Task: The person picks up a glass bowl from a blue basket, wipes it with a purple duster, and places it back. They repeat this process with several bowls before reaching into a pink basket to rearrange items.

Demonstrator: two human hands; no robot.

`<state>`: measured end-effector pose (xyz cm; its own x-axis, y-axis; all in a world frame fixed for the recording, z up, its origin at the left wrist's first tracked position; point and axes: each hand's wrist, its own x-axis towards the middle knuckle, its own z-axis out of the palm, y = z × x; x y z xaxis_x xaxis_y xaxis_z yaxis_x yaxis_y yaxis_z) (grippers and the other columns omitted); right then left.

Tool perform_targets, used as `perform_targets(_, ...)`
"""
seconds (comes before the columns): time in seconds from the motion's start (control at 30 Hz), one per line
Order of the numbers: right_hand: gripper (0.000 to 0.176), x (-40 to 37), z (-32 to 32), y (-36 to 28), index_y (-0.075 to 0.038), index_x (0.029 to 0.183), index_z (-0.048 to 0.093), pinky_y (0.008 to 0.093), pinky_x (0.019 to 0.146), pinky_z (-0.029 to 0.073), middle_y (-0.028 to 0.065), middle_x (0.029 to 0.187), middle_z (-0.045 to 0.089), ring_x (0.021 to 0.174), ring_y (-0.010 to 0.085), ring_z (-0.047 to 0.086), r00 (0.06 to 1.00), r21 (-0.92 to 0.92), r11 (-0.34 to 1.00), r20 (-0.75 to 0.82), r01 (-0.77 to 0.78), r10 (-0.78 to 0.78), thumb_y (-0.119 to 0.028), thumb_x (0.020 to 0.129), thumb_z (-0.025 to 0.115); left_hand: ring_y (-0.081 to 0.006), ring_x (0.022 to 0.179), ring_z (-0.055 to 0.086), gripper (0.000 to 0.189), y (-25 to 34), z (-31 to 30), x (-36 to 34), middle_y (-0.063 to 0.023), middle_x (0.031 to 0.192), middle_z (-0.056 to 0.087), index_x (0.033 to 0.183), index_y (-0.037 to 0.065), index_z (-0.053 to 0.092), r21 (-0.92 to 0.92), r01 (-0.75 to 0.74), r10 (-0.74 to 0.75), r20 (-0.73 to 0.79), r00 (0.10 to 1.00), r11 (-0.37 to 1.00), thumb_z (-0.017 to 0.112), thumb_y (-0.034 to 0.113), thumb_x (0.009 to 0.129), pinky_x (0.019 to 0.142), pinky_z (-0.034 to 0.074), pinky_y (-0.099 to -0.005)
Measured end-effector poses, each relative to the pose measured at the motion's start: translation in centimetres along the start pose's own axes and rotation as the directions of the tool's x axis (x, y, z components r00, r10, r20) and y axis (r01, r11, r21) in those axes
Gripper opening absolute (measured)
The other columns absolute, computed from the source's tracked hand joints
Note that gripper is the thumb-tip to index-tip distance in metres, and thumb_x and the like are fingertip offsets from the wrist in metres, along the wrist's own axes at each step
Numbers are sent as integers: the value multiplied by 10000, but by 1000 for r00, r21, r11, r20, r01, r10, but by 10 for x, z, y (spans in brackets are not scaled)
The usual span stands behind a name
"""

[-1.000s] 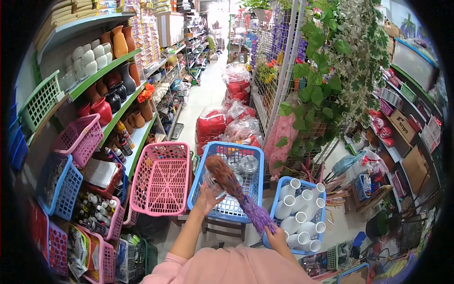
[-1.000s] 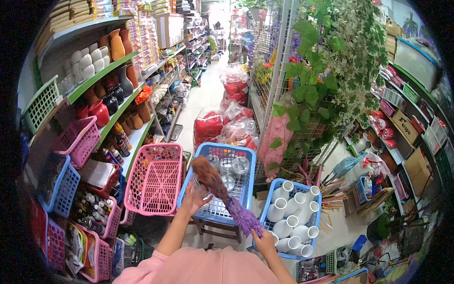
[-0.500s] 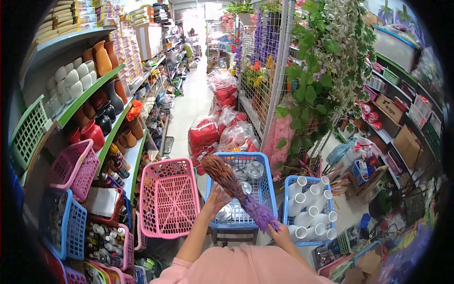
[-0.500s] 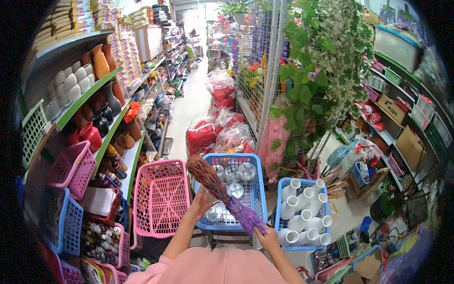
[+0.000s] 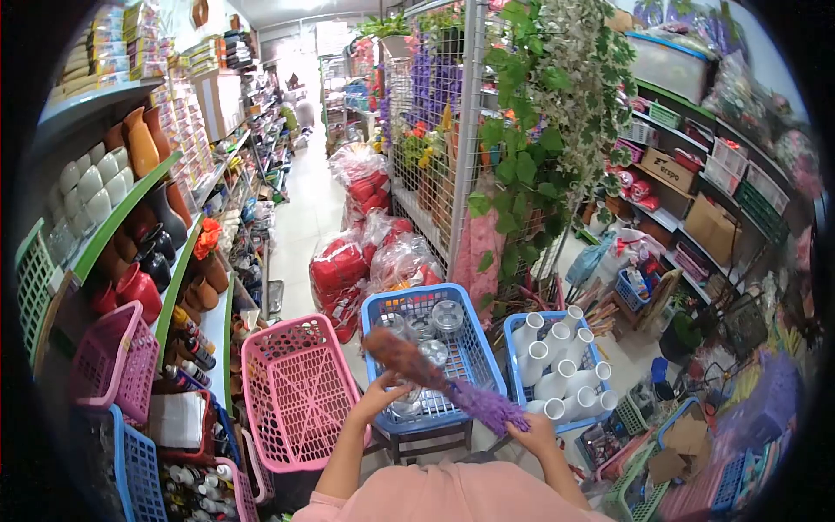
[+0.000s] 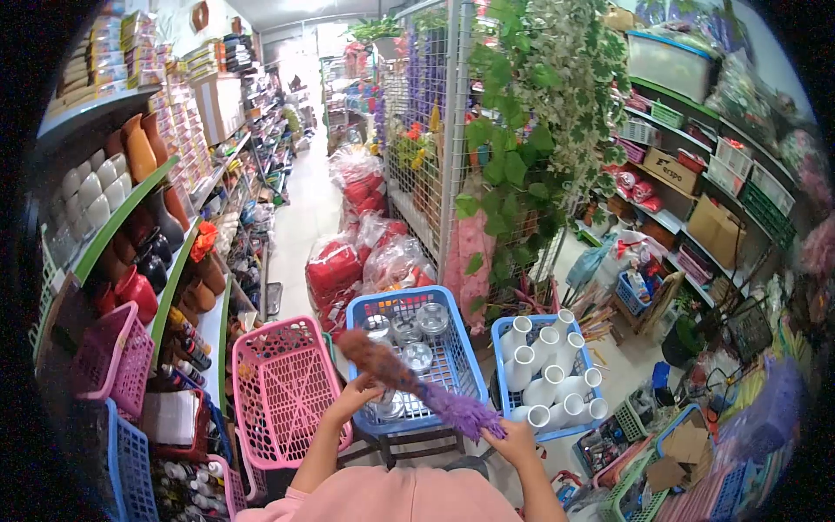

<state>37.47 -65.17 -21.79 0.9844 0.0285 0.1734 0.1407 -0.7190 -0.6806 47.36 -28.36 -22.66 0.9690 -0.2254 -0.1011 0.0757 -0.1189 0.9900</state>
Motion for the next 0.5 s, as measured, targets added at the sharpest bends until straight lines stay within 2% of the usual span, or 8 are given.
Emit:
perform_targets(0.03, 342, -1, 2, 0, -91, 903, 714, 407, 619, 511, 156, 727, 671, 670, 333, 659, 1000, 0, 1000, -12, -9, 9, -404, 765, 726, -224, 1159, 529, 588, -8, -3, 4, -138, 1255, 572, 1328, 44, 495, 80, -153, 153, -1, 988, 985, 725, 267, 835, 969, 429, -355)
perform_targets(0.07, 334, -2, 3, 1, -64, 870, 707, 400, 599, 501, 160, 708, 662, 639, 325, 650, 998, -47, 997, -35, 57, -59, -379, 763, 732, -214, 1164, 530, 543, -16, -4, 13, -122, 1256, 574, 1302, 44, 511, 153, -214, 209, 47, 977, 965, 719, 235, 838, 969, 435, -360)
perform_targets(0.13, 330, -6, 6, -5, -37, 838, 701, 392, 579, 491, 164, 690, 653, 609, 318, 641, 992, -95, 989, -57, 109, -115, -355, 761, 738, -202, 1163, 532, 519, -13, -5, 10, -91, 1249, 580, 1297, 42, 509, -17, 28, -27, 70, 997, 999, 713, 184, 841, 976, 434, -360)
perform_targets(0.2, 374, -4, 10, -12, -97, 863, 708, 432, 615, 514, 157, 725, 667, 666, 357, 651, 990, -104, 989, -109, -104, 92, -457, 761, 716, -201, 1162, 535, 519, 9, 2, 2, -88, 1250, 580, 1293, 44, 511, -1, 34, -34, 62, 998, 999, 717, 175, 835, 976, 437, -361)
perform_targets(0.27, 376, -12, 10, -5, -110, 887, 709, 433, 631, 515, 155, 738, 669, 695, 355, 653, 993, -122, 990, -102, -70, 58, -462, 757, 717, -200, 1161, 538, 518, 11, 2, 2, -84, 1252, 580, 1289, 45, 513, 15, 47, -48, 50, 998, 999, 721, 166, 830, 977, 440, -361)
perform_targets(0.33, 365, -17, -5, -12, -118, 892, 711, 436, 641, 514, 154, 749, 670, 719, 352, 654, 1000, -158, 987, -22, 11, -15, -458, 761, 715, -229, 1175, 532, 630, -7, -1, 13, -115, 1263, 573, 1347, 43, 473, -17, -95, 96, 132, 987, 995, 746, 212, 805, 976, 444, -365)
perform_targets(0.37, 356, -19, -10, -9, -122, 897, 712, 434, 638, 507, 155, 742, 665, 717, 350, 652, 999, -116, 993, 0, -33, 34, -453, 765, 714, -238, 1205, 503, 774, -9, -3, 15, -140, 1349, 498, 1424, 21, 376, -21, -168, 169, 167, 971, 986, 773, 200, 784, 961, 455, -361)
perform_targets(0.5, 369, -17, -24, -29, -99, 887, 712, 417, 608, 494, 156, 715, 654, 663, 347, 639, 983, -83, 982, -87, -169, 162, -444, 757, 721, -274, 1253, 474, 761, 27, 14, 4, -126, 1344, 509, 1401, -6, 378, -93, -31, 45, 162, 986, 995, 775, 152, 771, 1005, 424, -387)
